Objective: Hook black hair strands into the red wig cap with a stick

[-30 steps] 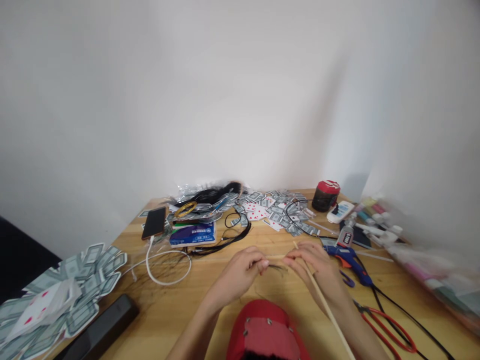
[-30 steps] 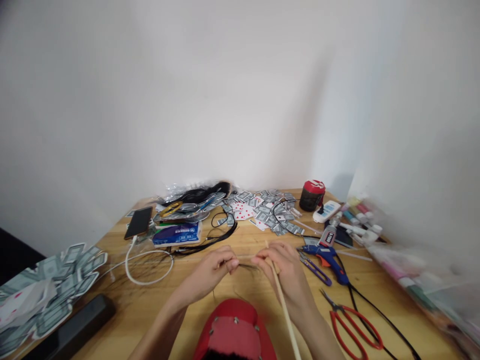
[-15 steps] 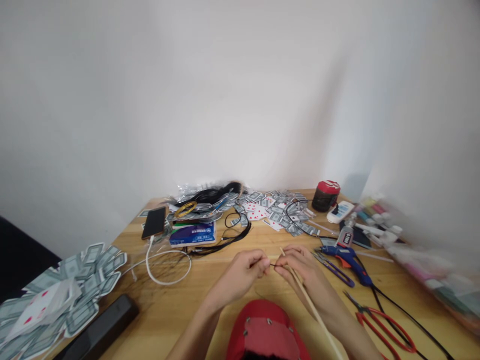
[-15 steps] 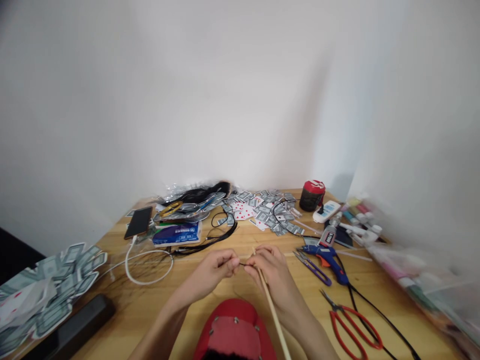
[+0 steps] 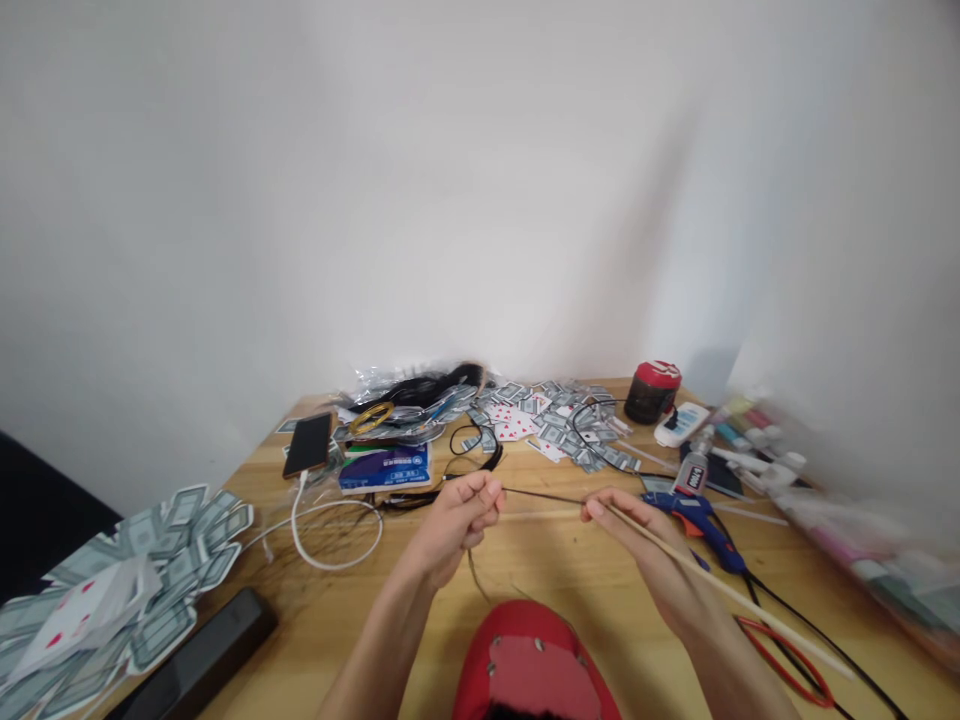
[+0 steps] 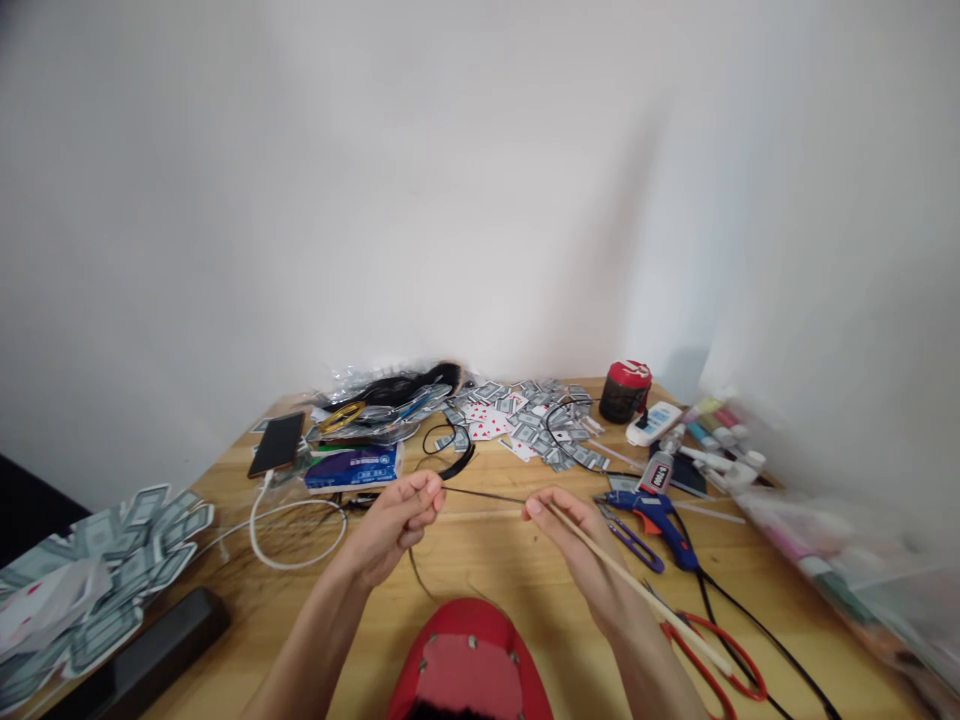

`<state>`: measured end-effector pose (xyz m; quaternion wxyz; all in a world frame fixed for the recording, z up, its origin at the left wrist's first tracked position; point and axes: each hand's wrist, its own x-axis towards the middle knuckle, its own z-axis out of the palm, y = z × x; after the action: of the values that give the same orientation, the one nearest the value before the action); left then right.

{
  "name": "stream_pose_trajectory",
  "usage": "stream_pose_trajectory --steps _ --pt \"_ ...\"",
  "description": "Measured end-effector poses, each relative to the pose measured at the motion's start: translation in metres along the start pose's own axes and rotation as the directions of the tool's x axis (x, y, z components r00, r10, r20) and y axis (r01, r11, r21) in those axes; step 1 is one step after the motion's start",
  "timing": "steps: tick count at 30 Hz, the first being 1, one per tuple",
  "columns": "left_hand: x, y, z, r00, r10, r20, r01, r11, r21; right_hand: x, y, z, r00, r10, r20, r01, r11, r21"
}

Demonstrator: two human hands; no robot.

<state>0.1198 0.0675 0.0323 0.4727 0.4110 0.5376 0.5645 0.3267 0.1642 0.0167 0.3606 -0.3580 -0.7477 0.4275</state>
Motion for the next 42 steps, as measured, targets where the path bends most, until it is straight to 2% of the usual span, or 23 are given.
stream_pose_trajectory --steps 4,6,8,10,12,14,17,19,22,28,33,38,42 --pt "0.0 0.004 -0.012 0.99 0.076 -0.115 -0.06 0.989 0.139 0.007 0.01 -0.008 0.998 -0.036 -0.049 0.032 0.996 -0.086" --pt "0.0 0.006 -0.017 0.972 0.148 -0.183 -0.098 0.962 0.256 0.011 0.019 -0.013 0.99 -0.081 -0.116 0.062 0.985 -0.158" --pt "-0.002 0.007 -0.02 0.945 0.223 -0.24 -0.118 0.916 0.384 0.014 0.026 -0.017 0.963 -0.161 -0.214 0.108 0.965 -0.241" --pt "-0.004 0.008 -0.017 0.929 0.27 -0.252 -0.117 0.862 0.494 0.013 0.028 -0.016 0.926 -0.259 -0.276 0.171 0.936 -0.307" --pt "-0.007 0.007 -0.009 0.935 0.285 -0.213 -0.118 0.813 0.569 0.008 0.024 -0.01 0.898 -0.348 -0.269 0.251 0.908 -0.336" --pt "-0.01 0.006 0.003 0.949 0.282 -0.144 -0.138 0.777 0.614 0.002 0.016 0.0 0.863 -0.466 -0.195 0.38 0.853 -0.358" --pt "-0.012 0.002 0.018 0.964 0.262 -0.037 -0.178 0.745 0.643 -0.007 0.004 0.018 0.765 -0.641 -0.068 0.561 0.714 -0.419" --pt "-0.013 0.0 0.024 0.969 0.247 0.018 -0.199 0.734 0.649 -0.01 0.0 0.026 0.734 -0.678 -0.039 0.59 0.665 -0.459" --pt "-0.015 0.002 0.028 0.971 0.228 0.072 -0.219 0.731 0.646 -0.013 -0.003 0.031 0.728 -0.685 -0.03 0.592 0.65 -0.476" --pt "-0.019 0.005 0.028 0.97 0.219 0.108 -0.236 0.732 0.639 -0.015 -0.007 0.03 0.677 -0.734 -0.056 0.602 0.596 -0.532" --pt "-0.019 0.004 0.029 0.971 0.213 0.105 -0.231 0.741 0.631 -0.016 -0.005 0.029 0.68 -0.733 -0.007 0.628 0.588 -0.51" --pt "-0.022 0.005 0.034 0.967 0.236 0.094 -0.244 0.757 0.606 -0.019 -0.009 0.025 0.697 -0.717 -0.022 0.621 0.618 -0.482" --pt "-0.028 0.007 0.04 0.958 0.274 0.085 -0.269 0.753 0.6 -0.024 -0.014 0.021 0.734 -0.679 -0.025 0.596 0.661 -0.456"
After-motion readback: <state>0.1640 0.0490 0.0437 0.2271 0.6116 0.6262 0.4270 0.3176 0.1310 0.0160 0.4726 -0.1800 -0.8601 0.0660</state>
